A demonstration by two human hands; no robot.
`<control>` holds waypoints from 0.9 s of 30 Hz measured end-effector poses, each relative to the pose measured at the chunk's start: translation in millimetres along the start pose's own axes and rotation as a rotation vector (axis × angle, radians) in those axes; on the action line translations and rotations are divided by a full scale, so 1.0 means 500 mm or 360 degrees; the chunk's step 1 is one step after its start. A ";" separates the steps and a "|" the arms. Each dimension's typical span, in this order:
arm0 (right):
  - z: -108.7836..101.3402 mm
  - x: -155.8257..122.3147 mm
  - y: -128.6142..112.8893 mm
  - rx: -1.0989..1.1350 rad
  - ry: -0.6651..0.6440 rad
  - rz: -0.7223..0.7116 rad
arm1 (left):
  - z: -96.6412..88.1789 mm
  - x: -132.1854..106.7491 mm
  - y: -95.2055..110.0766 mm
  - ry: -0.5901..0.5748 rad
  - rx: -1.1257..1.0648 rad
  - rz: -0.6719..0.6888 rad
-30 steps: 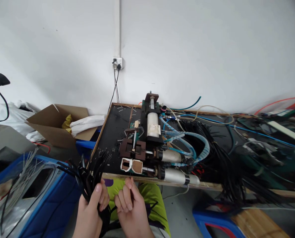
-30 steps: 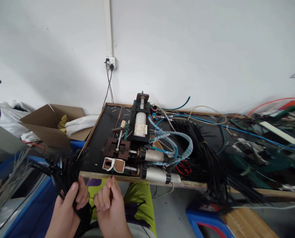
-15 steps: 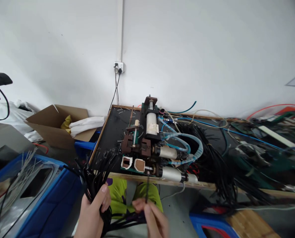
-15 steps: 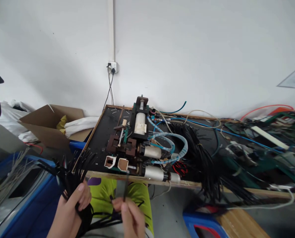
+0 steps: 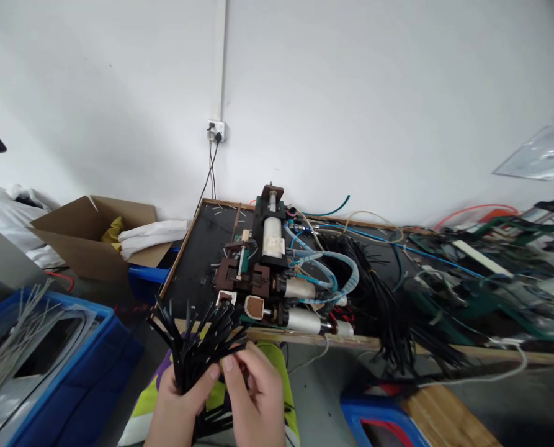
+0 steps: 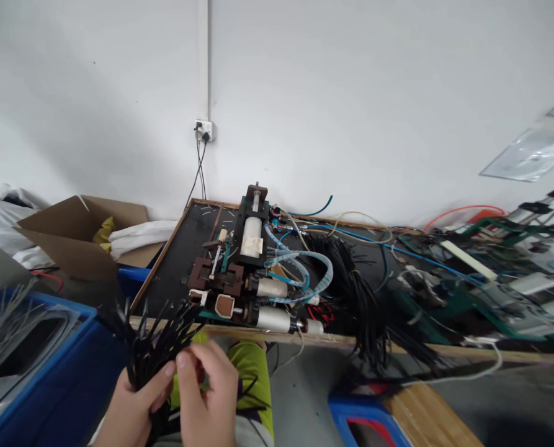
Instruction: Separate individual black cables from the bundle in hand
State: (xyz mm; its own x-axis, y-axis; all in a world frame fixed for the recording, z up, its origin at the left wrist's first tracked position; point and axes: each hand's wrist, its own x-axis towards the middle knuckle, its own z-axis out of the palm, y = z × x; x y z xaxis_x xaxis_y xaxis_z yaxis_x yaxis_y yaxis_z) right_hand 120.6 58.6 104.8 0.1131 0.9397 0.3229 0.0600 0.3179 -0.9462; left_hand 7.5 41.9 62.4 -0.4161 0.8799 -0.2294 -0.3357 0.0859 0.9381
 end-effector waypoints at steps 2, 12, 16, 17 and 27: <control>0.021 0.004 -0.004 0.0065 0.0072 -0.0026 | -0.005 -0.002 -0.005 -0.0058 -0.0020 -0.0041; 0.018 -0.023 0.041 0.0854 0.0433 0.0072 | 0.018 0.001 0.027 0.0002 -0.0022 0.0085; 0.031 -0.032 0.068 0.0621 0.0180 0.0466 | 0.030 0.024 0.054 0.0099 -0.0174 -0.0010; 0.036 -0.034 0.073 0.0507 0.0072 0.0488 | 0.034 0.026 0.058 0.0123 -0.0198 -0.0066; 0.028 -0.032 0.108 0.0887 -0.0424 0.0781 | 0.037 0.054 0.077 0.0231 -0.0231 -0.0014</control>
State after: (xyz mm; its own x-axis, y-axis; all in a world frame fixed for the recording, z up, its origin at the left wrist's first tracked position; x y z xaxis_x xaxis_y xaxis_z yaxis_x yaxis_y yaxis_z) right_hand 108.0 62.4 48.2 -0.2475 0.9653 -0.0832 -0.4493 -0.1904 -0.8728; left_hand -0.9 77.5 97.0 -0.5265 0.8020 -0.2820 -0.4535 0.0157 0.8911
